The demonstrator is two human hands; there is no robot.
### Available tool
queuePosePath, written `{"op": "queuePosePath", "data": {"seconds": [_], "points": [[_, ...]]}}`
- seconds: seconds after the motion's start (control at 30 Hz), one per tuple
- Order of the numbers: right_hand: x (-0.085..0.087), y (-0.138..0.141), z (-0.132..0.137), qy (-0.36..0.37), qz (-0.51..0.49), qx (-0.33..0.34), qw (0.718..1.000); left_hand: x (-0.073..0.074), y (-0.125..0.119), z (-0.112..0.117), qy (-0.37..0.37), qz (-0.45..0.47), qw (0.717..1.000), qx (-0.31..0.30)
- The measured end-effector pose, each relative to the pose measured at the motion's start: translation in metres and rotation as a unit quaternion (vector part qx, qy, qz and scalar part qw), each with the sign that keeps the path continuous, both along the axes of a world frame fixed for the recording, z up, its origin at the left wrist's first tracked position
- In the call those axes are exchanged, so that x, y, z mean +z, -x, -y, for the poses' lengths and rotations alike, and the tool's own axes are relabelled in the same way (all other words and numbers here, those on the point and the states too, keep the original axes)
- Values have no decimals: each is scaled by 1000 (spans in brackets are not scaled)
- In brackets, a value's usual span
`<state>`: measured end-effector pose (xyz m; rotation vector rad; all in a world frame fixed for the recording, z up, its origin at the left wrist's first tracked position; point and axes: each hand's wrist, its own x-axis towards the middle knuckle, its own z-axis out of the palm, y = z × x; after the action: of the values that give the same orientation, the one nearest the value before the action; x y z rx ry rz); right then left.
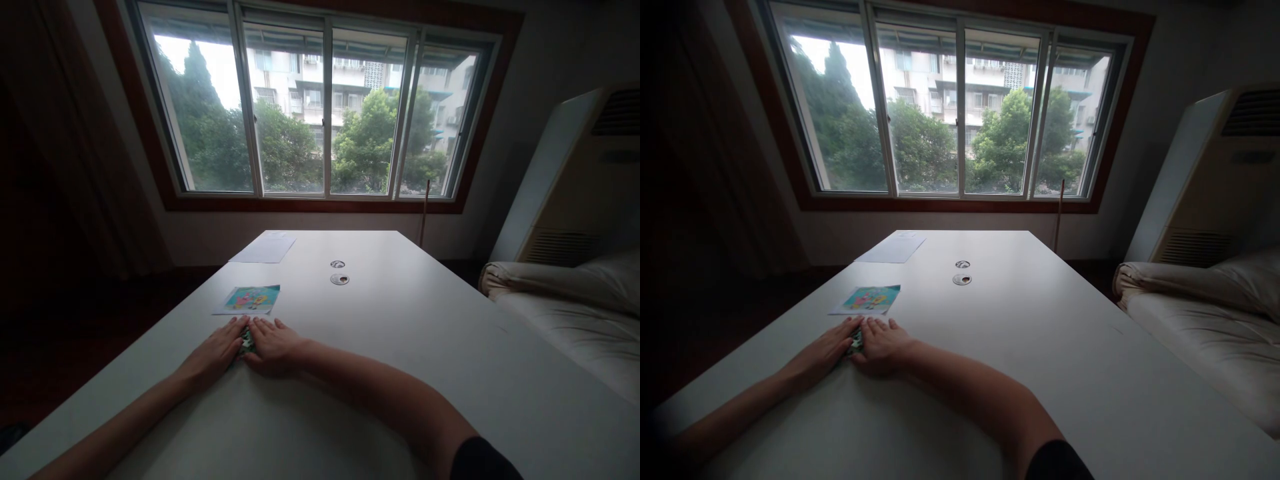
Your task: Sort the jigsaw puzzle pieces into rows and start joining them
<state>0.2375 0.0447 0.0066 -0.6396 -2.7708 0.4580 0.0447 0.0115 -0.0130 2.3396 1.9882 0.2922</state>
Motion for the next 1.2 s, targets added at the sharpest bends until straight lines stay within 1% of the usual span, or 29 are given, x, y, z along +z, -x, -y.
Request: {"op": "queuePosePath", "data": {"seconds": [0.1, 0.4, 0.6, 0.73, 0.97, 1.2], "points": [[1, -10, 3, 0, 2, -3, 1000, 0, -12, 3, 7, -9, 1000, -2], [11, -44, 14, 8, 18, -11, 1000, 11, -58, 14, 27, -61, 998, 3], [14, -66, 20, 10, 29, -20, 999, 13, -81, 18, 17, -51, 998, -13], [13, -77, 23, 9, 43, -27, 999, 17, -95, 20, 28, -55, 998, -13], [14, -93, 28, 15, 64, -46, 997, 24, -116, 25, 43, -44, 998, -29], [11, -113, 32, 15, 70, -64, 995, 31, -137, 26, 56, -23, 996, -62]]}}
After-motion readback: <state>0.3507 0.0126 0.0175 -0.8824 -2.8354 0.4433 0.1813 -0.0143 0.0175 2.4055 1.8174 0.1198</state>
